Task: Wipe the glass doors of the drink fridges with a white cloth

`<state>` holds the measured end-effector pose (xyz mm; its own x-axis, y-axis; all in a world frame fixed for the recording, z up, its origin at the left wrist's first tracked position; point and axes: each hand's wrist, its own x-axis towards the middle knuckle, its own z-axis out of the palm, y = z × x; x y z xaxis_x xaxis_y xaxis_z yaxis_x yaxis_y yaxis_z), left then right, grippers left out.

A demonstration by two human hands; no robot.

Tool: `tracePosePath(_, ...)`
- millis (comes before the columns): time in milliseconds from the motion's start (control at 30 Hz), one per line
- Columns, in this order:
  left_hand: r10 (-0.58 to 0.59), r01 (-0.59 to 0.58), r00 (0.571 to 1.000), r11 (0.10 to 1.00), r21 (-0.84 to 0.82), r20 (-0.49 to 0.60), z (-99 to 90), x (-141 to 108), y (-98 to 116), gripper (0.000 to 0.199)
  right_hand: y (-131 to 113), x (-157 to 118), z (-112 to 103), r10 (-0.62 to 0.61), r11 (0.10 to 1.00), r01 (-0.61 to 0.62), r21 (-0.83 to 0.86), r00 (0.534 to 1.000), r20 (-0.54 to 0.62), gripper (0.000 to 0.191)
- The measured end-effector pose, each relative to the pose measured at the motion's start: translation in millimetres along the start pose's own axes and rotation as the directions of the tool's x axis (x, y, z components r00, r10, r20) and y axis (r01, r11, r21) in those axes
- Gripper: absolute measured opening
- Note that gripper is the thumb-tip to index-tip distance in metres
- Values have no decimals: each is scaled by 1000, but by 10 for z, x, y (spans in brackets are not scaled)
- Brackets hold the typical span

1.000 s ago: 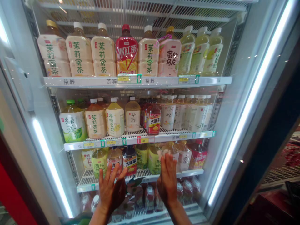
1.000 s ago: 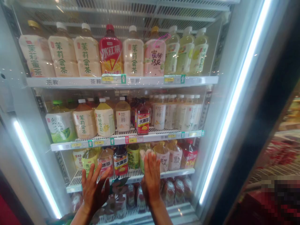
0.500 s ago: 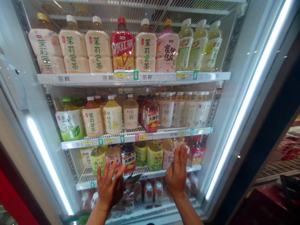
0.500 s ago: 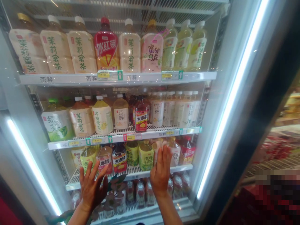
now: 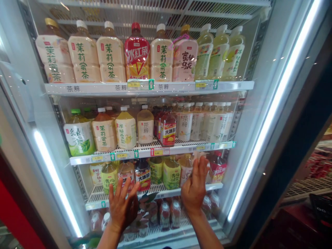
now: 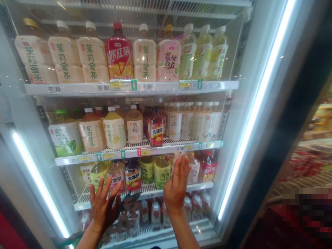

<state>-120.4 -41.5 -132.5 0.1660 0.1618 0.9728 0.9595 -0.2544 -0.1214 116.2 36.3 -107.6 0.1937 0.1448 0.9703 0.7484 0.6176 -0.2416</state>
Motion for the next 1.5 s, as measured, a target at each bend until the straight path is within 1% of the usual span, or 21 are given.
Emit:
tracePosePath(100,0,0,1000,1000,-3,1,6,-3,-2,60,-135,13,52,14,1000,-14,11,1000,21,73)
tracePosePath(167,-3,3,1000,1000,0,3,7,-4,1,57,-328,-334,72,-115,993,107,59,982,153,74)
tracePosePath(200,-5,5,1000,1000,3,5,5,-3,3,54,-410,-529,70,-213,975,193,107,950,229,74)
tracePosePath(267,-9,9,1000,1000,10,13,0,3,9,47,-476,-772,48,-346,936,305,179,893,287,73)
tracePosePath(300,-11,11,1000,1000,15,17,-5,9,13,45,-455,-766,36,-350,934,310,177,893,283,74)
tracePosePath(367,-9,9,1000,1000,26,20,-14,20,21,42,-338,-485,29,-257,965,240,105,947,196,74)
tracePosePath(433,-6,5,1000,999,36,19,-23,30,28,41,-217,-13,57,-103,994,102,27,992,76,77)
tracePosePath(467,-4,3,1000,999,40,18,-26,33,30,41,-193,200,81,-71,997,71,21,997,10,77)
tracePosePath(533,-5,4,1000,999,44,20,-29,33,29,41,-254,408,133,-73,997,74,38,997,-13,78)
tracePosePath(633,-12,11,999,999,39,30,-16,16,17,42,-536,57,165,-208,973,195,121,973,104,75)
tracePosePath(700,-12,11,999,1000,26,34,-5,-7,9,42,-694,-356,146,-378,919,331,216,895,237,71)
tracePosePath(767,-13,12,999,1000,12,40,-8,-30,7,43,-736,-563,128,-446,889,380,255,846,293,68)
tracePosePath(833,-19,19,998,1000,-3,55,-42,-37,13,46,-680,-404,142,-404,909,358,212,881,247,70)
tracePosePath(933,-23,25,996,999,-27,85,-159,35,6,57,-599,257,204,-246,960,231,159,966,85,79)
tracePosePath(1000,-32,34,998,999,-23,50,-258,162,-35,68,-643,557,236,-198,969,182,165,977,85,83)
tracePosePath(1067,-48,48,998,999,7,-33,-346,339,-112,76,-754,511,248,-273,951,251,180,955,116,82)
tracePosePath(1167,-79,84,993,995,56,-93,-414,591,-263,77,-905,15,237,-487,867,447,220,854,184,73)
tracePosePath(1233,-69,76,993,994,81,-93,-410,677,-352,75,-938,-186,233,-541,837,491,243,809,230,69)
tracePosePath(1300,-26,37,994,994,107,-107,-380,688,-411,76,-937,-45,256,-508,857,461,232,832,223,71)
tracePosePath(1433,1,17,991,991,130,-135,-327,619,-446,77,-995,783,356,-391,905,364,218,915,96,77)
tracePosePath(1500,-1,20,990,991,134,-140,-321,594,-448,78,-1059,916,387,-386,903,356,239,918,92,76)
